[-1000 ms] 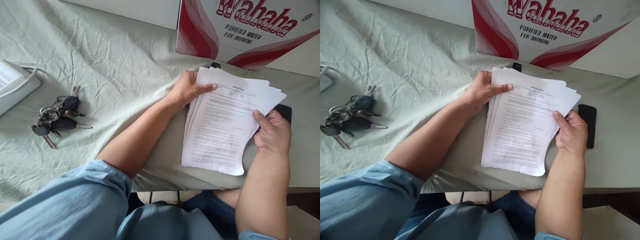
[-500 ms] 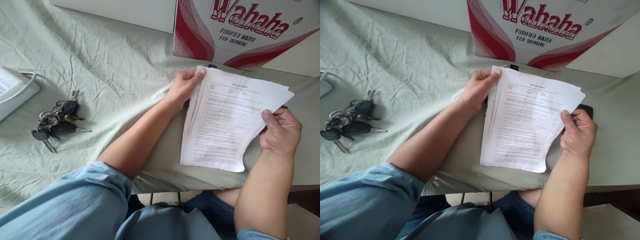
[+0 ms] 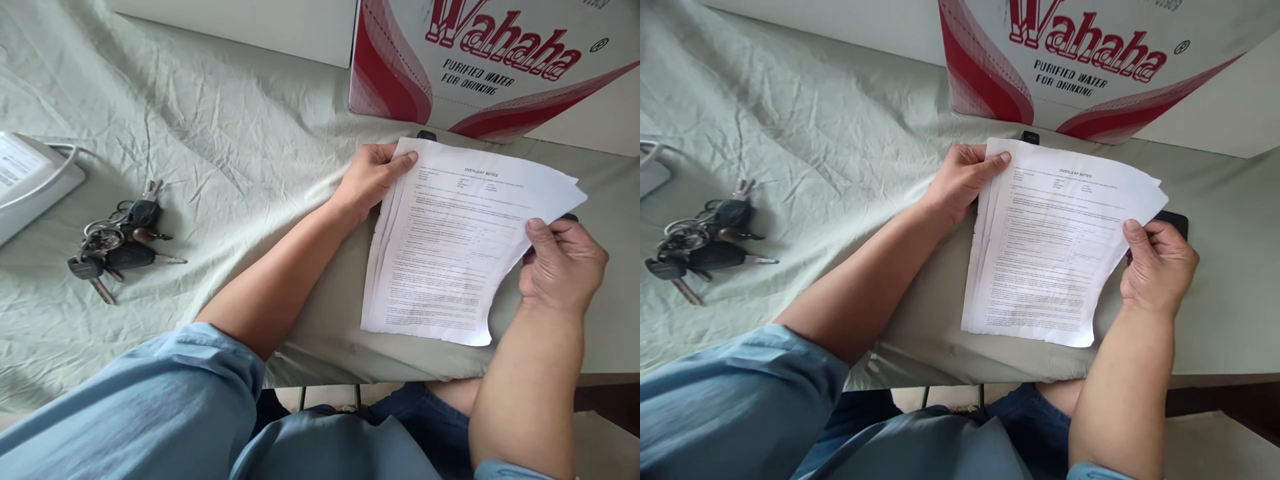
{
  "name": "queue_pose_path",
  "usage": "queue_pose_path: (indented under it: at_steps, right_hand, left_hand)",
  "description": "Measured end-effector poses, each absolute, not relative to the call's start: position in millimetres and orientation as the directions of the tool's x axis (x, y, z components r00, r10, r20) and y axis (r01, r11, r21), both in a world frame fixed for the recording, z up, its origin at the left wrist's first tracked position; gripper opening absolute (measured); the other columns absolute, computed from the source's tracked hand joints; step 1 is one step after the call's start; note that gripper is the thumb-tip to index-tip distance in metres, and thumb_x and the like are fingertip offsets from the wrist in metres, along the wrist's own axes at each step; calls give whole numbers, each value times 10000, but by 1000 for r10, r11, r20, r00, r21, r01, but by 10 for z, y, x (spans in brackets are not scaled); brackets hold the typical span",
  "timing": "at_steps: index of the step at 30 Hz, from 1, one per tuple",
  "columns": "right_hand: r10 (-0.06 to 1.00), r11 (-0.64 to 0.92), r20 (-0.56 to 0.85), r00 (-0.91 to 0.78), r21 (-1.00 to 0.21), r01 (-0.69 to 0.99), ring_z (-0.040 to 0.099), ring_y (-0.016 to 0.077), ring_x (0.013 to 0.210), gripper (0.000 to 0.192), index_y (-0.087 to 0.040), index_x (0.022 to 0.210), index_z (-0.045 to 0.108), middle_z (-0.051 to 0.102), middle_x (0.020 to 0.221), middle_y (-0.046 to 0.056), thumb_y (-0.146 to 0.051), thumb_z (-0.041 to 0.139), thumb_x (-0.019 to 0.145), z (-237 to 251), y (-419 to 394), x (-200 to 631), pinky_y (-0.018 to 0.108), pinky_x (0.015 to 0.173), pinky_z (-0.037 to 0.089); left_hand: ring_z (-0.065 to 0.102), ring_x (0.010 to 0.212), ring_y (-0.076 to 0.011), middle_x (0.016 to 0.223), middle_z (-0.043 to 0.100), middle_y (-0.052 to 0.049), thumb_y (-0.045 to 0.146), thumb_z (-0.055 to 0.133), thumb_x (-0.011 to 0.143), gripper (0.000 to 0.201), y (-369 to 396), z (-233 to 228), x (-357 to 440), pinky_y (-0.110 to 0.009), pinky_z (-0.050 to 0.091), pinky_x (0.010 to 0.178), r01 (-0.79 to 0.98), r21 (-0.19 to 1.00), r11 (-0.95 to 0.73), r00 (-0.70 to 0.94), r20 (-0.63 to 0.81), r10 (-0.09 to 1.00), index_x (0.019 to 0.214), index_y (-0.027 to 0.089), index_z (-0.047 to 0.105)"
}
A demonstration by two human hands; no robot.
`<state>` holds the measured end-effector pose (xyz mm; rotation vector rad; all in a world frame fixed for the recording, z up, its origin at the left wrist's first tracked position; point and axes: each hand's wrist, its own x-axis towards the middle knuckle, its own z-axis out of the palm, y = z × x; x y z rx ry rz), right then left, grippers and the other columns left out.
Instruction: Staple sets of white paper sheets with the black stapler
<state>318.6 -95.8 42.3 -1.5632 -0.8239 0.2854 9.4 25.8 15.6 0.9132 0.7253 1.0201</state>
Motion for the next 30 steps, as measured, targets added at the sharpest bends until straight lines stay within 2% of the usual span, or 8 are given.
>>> queue_pose_path:
  at_steps: [5,10,16,21,24,26,30]
  right_hand:
    - [547,69,287,787,-952,299,592,168,706,523,-279,654,778,669,650,-63,-514,1150,372,452,-925,3207,473,866,671]
    - [588,33,243,772,-960,277,610,171,718,523,-249,675,775,677,667,-34,-477,1159,401,480,-951,3182,373,684,594]
    - [635,41,253,730,-955,294,562,156,700,552,-237,697,781,618,637,-42,-506,1188,438,441,-959,3163,338,639,556]
    - [642,35,257,723,-951,307,543,153,679,524,-247,700,801,621,630,-48,-518,1176,455,414,-952,3156,374,687,591]
    - [649,29,265,713,-945,325,537,154,666,522,-260,695,807,598,610,-63,-552,1172,461,404,-954,3160,413,756,632]
    - [651,26,274,708,-940,340,533,156,658,531,-265,703,810,594,609,-69,-576,1172,470,400,-951,3157,432,777,644]
    - [642,41,291,710,-937,348,543,160,674,514,-262,701,813,607,619,-60,-561,1169,481,391,-936,3131,425,768,637]
  left_hand:
    - [893,1253,-439,949,873,-82,646,993,964,458,264,152,90,-621,730,1135,-416,882,221,351,-68,934,1033,234,804]
    - [891,1208,-419,973,887,-97,719,982,945,519,257,182,74,-594,730,1126,-393,894,218,364,-66,929,994,235,800]
    - [890,1210,-407,974,881,-102,749,940,980,548,250,213,80,-601,727,1138,-374,897,235,352,-97,931,952,223,785]
    - [894,1232,-413,967,861,-87,658,974,992,482,239,213,92,-600,723,1161,-386,890,244,338,-110,935,933,221,780]
    - [910,1163,-400,1007,866,-94,612,966,1015,444,231,218,90,-620,722,1152,-389,892,232,350,-90,932,931,204,814]
    - [911,1148,-408,1032,881,-106,576,1014,975,425,228,222,83,-627,725,1152,-386,891,237,373,-83,924,950,196,827]
    - [891,1273,-432,1019,892,-95,464,1103,884,408,222,214,77,-626,717,1206,-399,880,256,402,-83,912,1007,209,810]
